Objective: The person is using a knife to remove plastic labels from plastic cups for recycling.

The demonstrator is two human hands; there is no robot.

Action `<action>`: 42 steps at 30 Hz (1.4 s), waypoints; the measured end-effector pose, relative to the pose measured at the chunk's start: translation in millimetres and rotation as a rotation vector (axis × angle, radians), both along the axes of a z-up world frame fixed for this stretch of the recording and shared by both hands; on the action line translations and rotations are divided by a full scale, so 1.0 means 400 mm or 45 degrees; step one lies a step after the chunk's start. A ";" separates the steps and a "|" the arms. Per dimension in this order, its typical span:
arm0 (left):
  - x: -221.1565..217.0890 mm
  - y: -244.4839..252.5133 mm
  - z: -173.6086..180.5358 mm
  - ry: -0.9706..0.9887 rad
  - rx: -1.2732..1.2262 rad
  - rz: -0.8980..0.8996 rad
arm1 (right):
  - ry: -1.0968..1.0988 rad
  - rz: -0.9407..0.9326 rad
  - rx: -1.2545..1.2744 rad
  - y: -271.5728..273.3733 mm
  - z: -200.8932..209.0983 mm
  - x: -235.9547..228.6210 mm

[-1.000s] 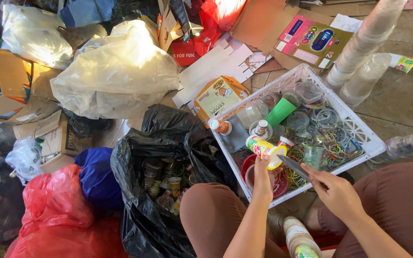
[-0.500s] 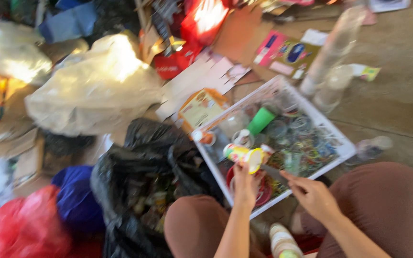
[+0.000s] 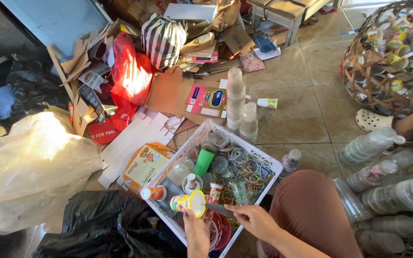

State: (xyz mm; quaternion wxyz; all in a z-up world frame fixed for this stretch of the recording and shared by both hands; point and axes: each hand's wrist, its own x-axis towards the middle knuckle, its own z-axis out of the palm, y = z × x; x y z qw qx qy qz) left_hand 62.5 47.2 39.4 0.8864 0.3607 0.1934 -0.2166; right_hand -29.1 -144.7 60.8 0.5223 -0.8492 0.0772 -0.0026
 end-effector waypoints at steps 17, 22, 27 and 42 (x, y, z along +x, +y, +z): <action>0.030 0.016 -0.190 0.036 -0.033 0.050 | 0.040 0.046 0.098 0.002 0.009 -0.005; 0.039 -0.001 -0.209 0.062 -0.035 0.145 | 0.052 0.053 0.148 -0.006 0.003 -0.001; 0.036 0.009 -0.307 0.059 -0.019 0.110 | 0.106 -0.029 0.170 -0.004 0.018 -0.004; -0.015 0.011 -0.172 -0.129 -0.145 0.020 | -0.094 -0.030 0.138 0.024 -0.124 -0.014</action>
